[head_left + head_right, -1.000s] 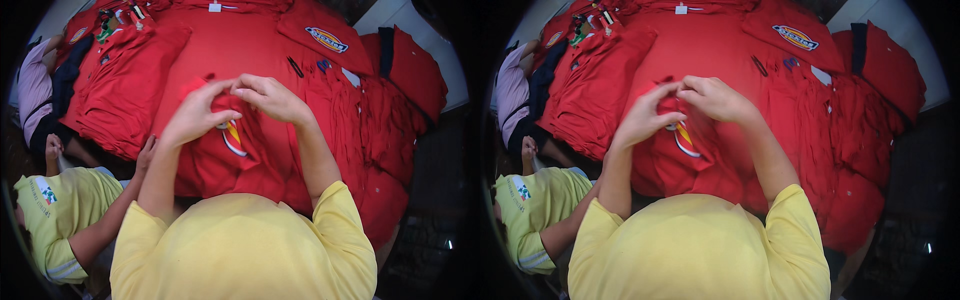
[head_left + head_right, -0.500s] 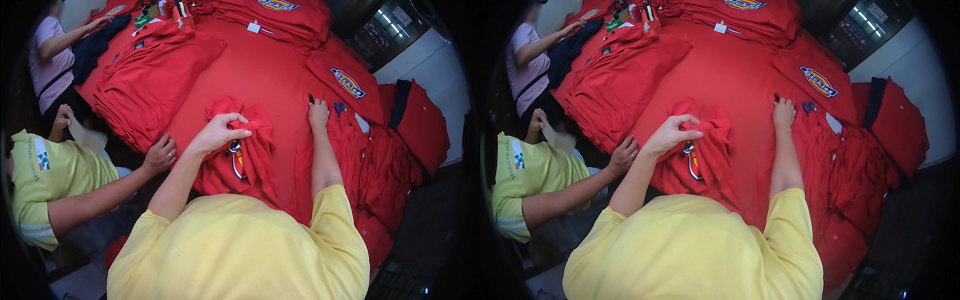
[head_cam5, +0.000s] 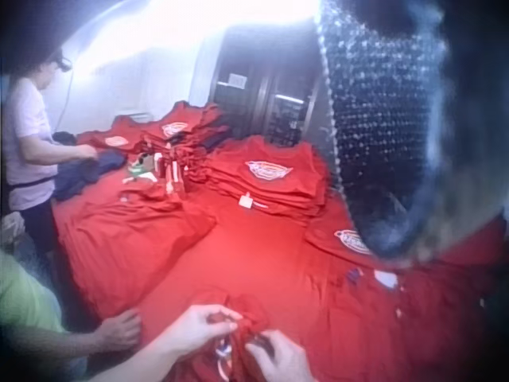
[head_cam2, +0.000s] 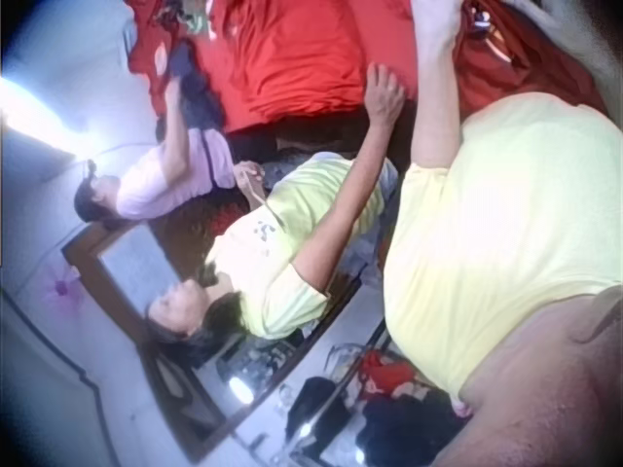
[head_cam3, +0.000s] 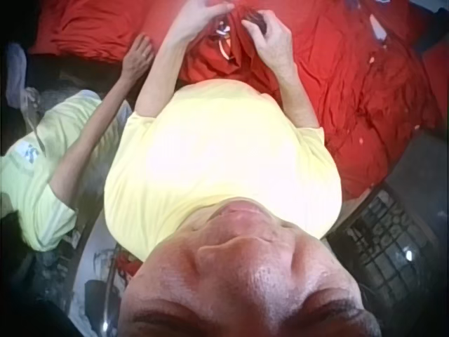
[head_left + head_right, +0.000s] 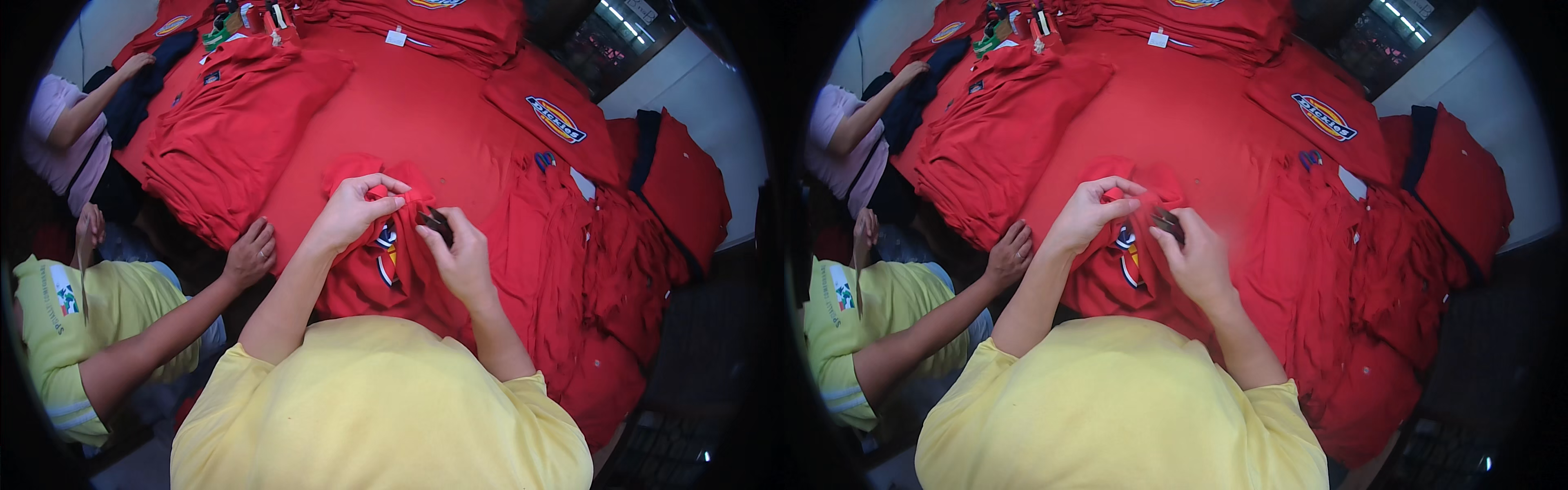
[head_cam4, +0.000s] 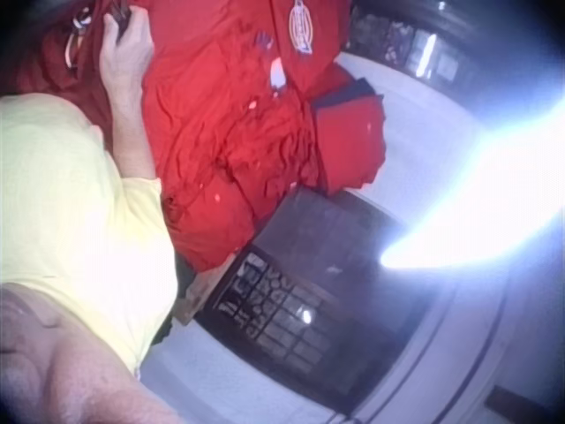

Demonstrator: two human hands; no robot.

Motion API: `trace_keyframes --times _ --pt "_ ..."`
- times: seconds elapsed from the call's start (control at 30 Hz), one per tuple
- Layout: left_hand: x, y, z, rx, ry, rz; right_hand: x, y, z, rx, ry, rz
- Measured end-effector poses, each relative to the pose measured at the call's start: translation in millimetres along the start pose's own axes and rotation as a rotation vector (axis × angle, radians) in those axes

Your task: The person picks up red t-shirts from a table, spreads them out to check for quality or stickers, and stacks them into piles.

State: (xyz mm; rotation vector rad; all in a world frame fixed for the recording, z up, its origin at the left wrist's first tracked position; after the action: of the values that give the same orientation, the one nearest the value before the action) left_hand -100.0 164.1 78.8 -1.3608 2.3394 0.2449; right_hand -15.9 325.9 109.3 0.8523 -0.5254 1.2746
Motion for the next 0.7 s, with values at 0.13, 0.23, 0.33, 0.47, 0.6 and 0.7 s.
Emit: trace_keyframes --times 0.13,0.23,0.33,0.47,0.6,0.7 --pt "-10.4 -6.1 0.5 -0.032 -0.018 0.028 -9.5 -4.8 0.2 0.122 -0.232 -0.133" --pt "-13.4 -10.6 0.5 -0.049 -0.007 0.039 -10.8 -7.9 0.9 0.092 -0.225 -0.125" --pt "-15.8 -14.5 -0.4 -0.05 -0.014 0.036 -12.2 -12.2 -1.2 0.062 -0.196 -0.107" --pt "-18.7 -16.9 3.9 -0.093 -0.013 0.034 -12.9 -16.4 -4.4 0.028 -0.163 -0.102" --pt "-21.2 -19.4 4.1 -0.098 0.002 0.037 -11.5 -19.1 -4.0 0.03 -0.173 -0.106" --pt "-23.2 -21.9 3.5 -0.085 -0.005 0.034 -11.1 -20.3 -4.7 0.022 -0.174 -0.07"
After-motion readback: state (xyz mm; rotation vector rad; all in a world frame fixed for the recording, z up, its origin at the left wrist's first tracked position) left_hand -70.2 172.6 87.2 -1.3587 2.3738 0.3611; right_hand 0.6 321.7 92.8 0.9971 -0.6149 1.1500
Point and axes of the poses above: each hand's wrist, its own y-axis towards the middle knuckle, its own x-axis out of the back of the hand, z = x × y, the point moved 3 cm from there along y, towards the middle knuckle, and after that the axes turned 11 degrees about -y, right-handed, at the moved point
